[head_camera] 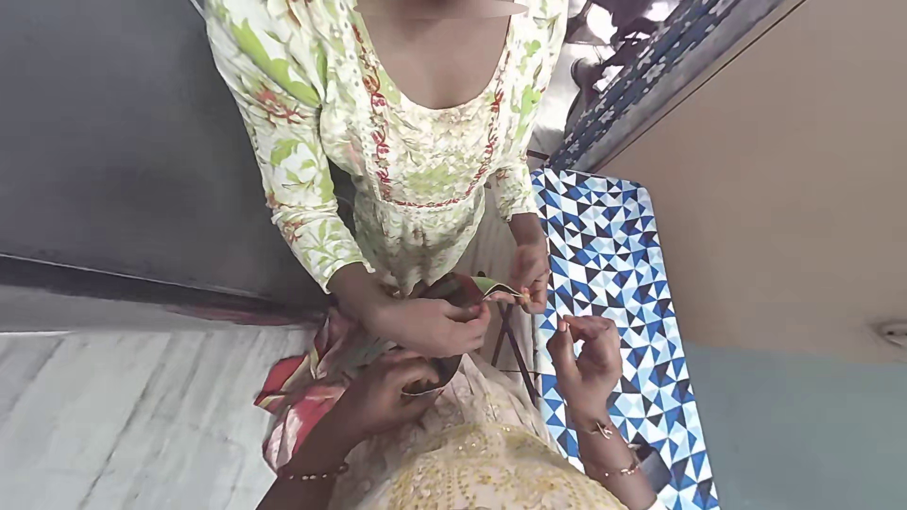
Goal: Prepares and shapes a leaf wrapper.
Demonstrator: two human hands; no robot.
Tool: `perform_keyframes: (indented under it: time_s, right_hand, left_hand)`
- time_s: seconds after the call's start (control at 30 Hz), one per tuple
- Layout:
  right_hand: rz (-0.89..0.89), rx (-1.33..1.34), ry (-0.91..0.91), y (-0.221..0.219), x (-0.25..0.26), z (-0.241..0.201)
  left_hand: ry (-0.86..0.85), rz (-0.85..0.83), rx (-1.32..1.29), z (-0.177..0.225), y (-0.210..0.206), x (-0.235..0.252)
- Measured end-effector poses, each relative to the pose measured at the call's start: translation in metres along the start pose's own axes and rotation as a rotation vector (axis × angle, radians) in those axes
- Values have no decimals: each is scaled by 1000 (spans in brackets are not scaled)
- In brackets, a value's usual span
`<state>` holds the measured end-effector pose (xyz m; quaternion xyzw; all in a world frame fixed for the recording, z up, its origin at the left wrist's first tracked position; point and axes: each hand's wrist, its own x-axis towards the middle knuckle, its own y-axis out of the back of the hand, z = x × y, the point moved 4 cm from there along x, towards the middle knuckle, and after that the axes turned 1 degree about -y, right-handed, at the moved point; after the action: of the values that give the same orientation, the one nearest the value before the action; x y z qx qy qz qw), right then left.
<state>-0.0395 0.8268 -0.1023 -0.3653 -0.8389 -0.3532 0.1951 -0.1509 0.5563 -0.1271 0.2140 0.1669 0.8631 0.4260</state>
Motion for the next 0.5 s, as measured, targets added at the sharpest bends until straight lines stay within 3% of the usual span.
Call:
perform_keyframes:
  time_s: [0.5]
  right_hand:
    - [3,88,-52,-5,-14,-2]
  left_hand:
    - [23,-27,-34,1,-3,-8]
